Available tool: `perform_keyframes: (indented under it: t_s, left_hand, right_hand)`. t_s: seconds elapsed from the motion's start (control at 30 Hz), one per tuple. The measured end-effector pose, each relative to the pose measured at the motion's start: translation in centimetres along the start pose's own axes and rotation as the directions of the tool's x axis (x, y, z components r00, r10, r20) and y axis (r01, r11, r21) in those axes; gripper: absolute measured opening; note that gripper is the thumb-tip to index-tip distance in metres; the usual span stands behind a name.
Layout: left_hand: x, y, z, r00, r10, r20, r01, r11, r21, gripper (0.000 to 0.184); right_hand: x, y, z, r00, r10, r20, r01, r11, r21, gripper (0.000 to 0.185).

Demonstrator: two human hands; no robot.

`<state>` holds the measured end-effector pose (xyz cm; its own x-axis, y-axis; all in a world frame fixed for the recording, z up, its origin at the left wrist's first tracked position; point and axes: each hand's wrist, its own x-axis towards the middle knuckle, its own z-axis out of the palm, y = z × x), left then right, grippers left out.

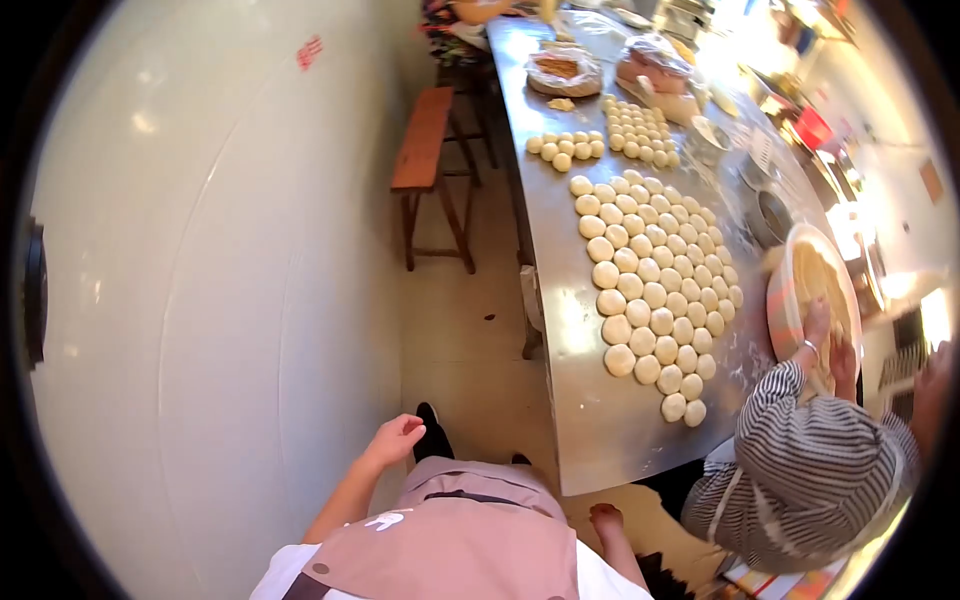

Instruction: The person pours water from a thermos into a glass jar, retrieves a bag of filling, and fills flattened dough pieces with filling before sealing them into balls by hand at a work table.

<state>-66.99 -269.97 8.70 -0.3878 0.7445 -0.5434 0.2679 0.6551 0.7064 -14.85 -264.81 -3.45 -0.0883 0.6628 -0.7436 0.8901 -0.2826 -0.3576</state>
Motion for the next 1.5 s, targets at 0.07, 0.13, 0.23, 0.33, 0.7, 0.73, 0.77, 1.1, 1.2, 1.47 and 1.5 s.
perform_keyframes:
  t_s: [0.07,0.13,0.23,0.33,0.7,0.73,0.77,1.1,1.2,1.47,1.5]
  left_hand:
    - [4.9,0.8,-4.0,0.997,0.049,0.058,-0.055,0.993,0.104,0.038]
    - [9.9,1.3,-7.4,0.988,0.141,0.056,-0.147,0.982,0.117,0.041]
    - [15.0,6.4,-13.0,0.968,0.249,0.035,-0.251,0.967,0.045,0.039]
    - [19.5,11.3,-16.2,0.948,0.305,0.087,-0.303,0.952,-0.035,0.038]
    - [37.1,22.4,-18.4,0.787,0.375,0.491,-0.479,0.872,0.103,0.038]
    - [39.1,23.6,-18.9,0.772,0.389,0.503,-0.511,0.85,0.128,0.038]
    - [41.3,24.9,-19.6,0.768,0.387,0.511,-0.519,0.843,0.142,0.039]
    - [57.6,37.0,-24.7,0.898,0.356,0.259,-0.381,0.923,0.054,0.035]
    - [60.8,41.5,-24.4,0.876,0.391,0.284,-0.419,0.907,0.044,0.033]
    - [77.0,51.4,-20.6,0.663,0.742,-0.096,-0.725,0.669,0.163,0.034]
    - [79.2,52.8,-20.7,0.66,0.741,-0.127,-0.719,0.671,0.182,0.035]
  right_hand:
    - [-1.8,-3.1,2.1,0.996,0.093,-0.016,-0.092,0.995,0.045,0.027]
    - [-3.2,-6.1,5.1,0.989,0.145,0.008,-0.145,0.988,0.052,0.029]
    - [-4.5,-12.1,8.8,0.981,0.189,0.05,-0.192,0.979,0.068,0.032]
    - [-4.4,-19.6,9.9,0.982,0.186,0.045,-0.189,0.977,0.094,0.035]
    - [7.6,-53.2,-6.7,0.906,-0.199,-0.373,0.33,0.884,0.33,0.031]
    - [9.6,-55.6,-8.4,0.894,-0.243,-0.377,0.38,0.858,0.346,0.031]
    - [12.0,-57.9,-10.6,0.877,-0.291,-0.381,0.431,0.828,0.359,0.031]
    - [23.4,-76.4,-29.6,0.717,-0.476,-0.509,0.655,0.71,0.258,0.029]
    - [25.2,-77.0,-31.9,0.71,-0.444,-0.546,0.645,0.72,0.254,0.029]
    - [30.0,-78.6,-33.0,0.822,-0.14,-0.552,0.449,0.755,0.478,0.029]
    - [31.5,-79.3,-32.7,0.814,-0.111,-0.571,0.446,0.749,0.491,0.029]
